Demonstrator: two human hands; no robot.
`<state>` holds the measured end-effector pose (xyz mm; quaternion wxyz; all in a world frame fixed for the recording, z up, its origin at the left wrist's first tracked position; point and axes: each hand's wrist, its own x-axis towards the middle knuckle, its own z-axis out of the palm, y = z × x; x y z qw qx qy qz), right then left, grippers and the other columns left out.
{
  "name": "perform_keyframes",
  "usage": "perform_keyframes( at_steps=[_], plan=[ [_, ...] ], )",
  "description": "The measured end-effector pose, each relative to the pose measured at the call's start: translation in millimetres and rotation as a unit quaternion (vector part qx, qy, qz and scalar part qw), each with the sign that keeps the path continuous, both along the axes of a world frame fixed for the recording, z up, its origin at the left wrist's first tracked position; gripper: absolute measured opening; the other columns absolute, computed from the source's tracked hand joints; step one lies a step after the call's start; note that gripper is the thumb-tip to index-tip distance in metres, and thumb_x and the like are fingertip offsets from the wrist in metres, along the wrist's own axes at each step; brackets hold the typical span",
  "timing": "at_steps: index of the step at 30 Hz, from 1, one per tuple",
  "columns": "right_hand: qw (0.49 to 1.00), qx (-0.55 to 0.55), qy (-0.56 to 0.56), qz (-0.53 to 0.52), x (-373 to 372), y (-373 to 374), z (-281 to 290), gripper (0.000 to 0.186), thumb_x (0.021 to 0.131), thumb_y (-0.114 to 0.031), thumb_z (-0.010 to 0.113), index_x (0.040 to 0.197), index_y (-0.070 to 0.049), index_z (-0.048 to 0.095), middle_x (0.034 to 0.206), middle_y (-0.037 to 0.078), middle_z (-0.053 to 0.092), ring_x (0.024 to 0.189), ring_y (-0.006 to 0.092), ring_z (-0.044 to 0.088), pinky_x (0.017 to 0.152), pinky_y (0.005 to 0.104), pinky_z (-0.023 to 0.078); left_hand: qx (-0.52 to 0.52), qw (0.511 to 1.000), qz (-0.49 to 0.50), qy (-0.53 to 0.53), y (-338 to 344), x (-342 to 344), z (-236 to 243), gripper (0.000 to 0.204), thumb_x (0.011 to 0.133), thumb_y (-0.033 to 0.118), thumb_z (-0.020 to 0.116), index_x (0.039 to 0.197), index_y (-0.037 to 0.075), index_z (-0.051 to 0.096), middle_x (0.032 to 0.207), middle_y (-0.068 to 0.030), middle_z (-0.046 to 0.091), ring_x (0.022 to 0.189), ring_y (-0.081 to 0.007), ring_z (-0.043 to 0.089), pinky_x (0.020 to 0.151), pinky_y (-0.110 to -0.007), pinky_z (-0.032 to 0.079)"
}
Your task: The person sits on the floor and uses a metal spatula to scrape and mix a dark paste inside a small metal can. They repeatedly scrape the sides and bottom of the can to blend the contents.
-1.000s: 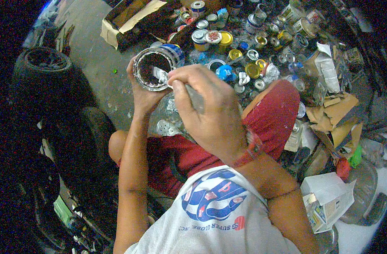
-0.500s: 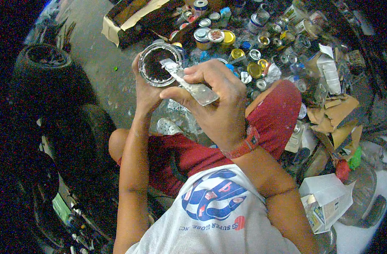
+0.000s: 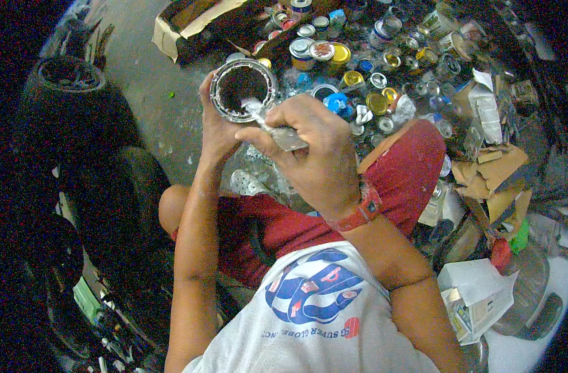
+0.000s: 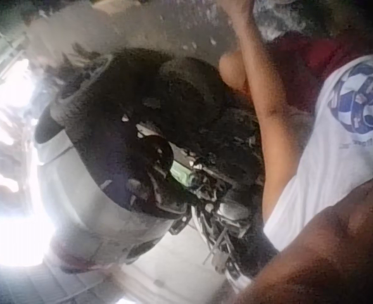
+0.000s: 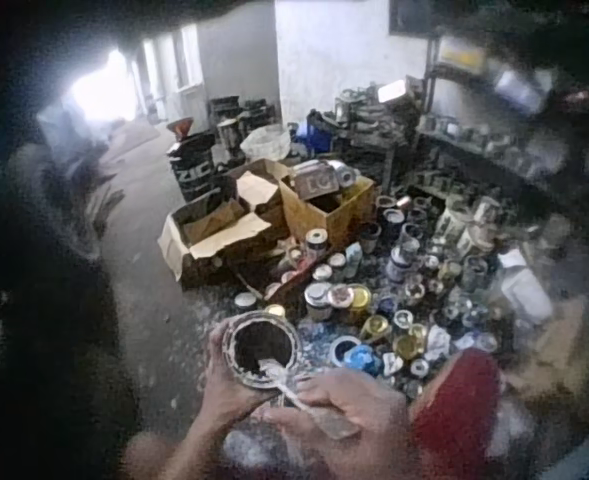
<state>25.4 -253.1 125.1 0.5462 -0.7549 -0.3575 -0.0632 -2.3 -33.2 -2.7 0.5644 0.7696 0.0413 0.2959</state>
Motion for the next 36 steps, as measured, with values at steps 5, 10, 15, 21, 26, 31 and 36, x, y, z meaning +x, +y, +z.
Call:
perform_keyframes(
  at_steps=[5,10,15,21,26,31,36],
  plan=[
    [0.999,0.027,-0.036,-0.031,18.0,-2.4,-1.8,0.028,0.095,-0.027,0.089,0.103,-0.003,0.077,0.096,0.014,0.076,0.083,0.0318,0.076,0.072,0.0393,0.059,0.121,0.991,0.046,0.018,-4.5,-2.1,14.1,0.131,0.059,0.034,0.112,0.161,0.011,0.033,0.149,-0.0169,0.062,0.138,-0.0316,0.065,0.117,-0.045,0.054],
    [0.971,0.165,0.163,-0.058,13.0,15.0,-4.6,0.028,0.111,-0.025,0.073,0.11,0.003,0.078,0.101,0.016,0.079,0.081,0.0257,0.083,0.07,0.0321,0.06,0.128,0.991,0.032,-0.014,-11.1,0.9,14.2,0.131,0.06,0.029,0.112,0.163,0.011,0.032,0.154,-0.0163,0.059,0.14,-0.0319,0.064,0.119,-0.045,0.053],
    [0.955,0.198,0.218,-0.021,13.0,19.6,-6.4,0.029,0.112,-0.026,0.071,0.111,0.002,0.078,0.098,0.015,0.077,0.081,0.0249,0.082,0.07,0.0341,0.06,0.092,0.995,-0.004,-0.028,-7.7,-0.9,14.6,0.13,0.061,0.025,0.111,0.164,0.011,0.034,0.154,-0.0149,0.059,0.141,-0.0309,0.064,0.12,-0.044,0.054],
    [0.995,-0.022,0.031,0.095,19.4,3.6,12.0,0.027,0.104,-0.029,0.077,0.11,-0.003,0.08,0.095,0.018,0.074,0.089,0.038,0.074,0.077,0.0458,0.057,0.08,0.996,-0.037,-0.022,-7.7,-4.4,9.7,0.128,0.061,0.025,0.111,0.164,0.013,0.036,0.158,-0.0154,0.057,0.139,-0.03,0.066,0.117,-0.045,0.057],
    [0.977,-0.146,-0.024,0.153,20.3,-11.0,25.6,0.026,0.099,-0.026,0.082,0.11,-0.003,0.082,0.099,0.017,0.073,0.09,0.0352,0.073,0.078,0.0423,0.057,0.065,0.996,-0.036,-0.048,-6.0,-0.9,9.1,0.127,0.062,0.024,0.111,0.164,0.014,0.036,0.147,-0.0168,0.067,0.135,-0.0301,0.069,0.114,-0.045,0.058],
    [0.974,-0.177,-0.036,0.135,17.6,-18.6,42.0,0.025,0.1,-0.027,0.081,0.109,-0.003,0.082,0.099,0.016,0.071,0.09,0.0357,0.073,0.078,0.0436,0.057,0.056,0.997,-0.025,-0.035,-8.2,1.4,11.3,0.128,0.06,0.025,0.111,0.163,0.013,0.036,0.147,-0.0165,0.067,0.134,-0.0304,0.069,0.115,-0.045,0.057],
    [0.986,-0.131,-0.066,0.073,11.6,-23.5,39.9,0.021,0.101,-0.025,0.08,0.107,-0.005,0.081,0.099,0.016,0.07,0.088,0.0361,0.073,0.076,0.0446,0.059,0.084,0.996,-0.019,-0.025,-6.4,5.0,14.7,0.129,0.059,0.024,0.111,0.163,0.012,0.037,0.147,-0.0161,0.067,0.135,-0.0304,0.069,0.117,-0.044,0.055]
  ],
)
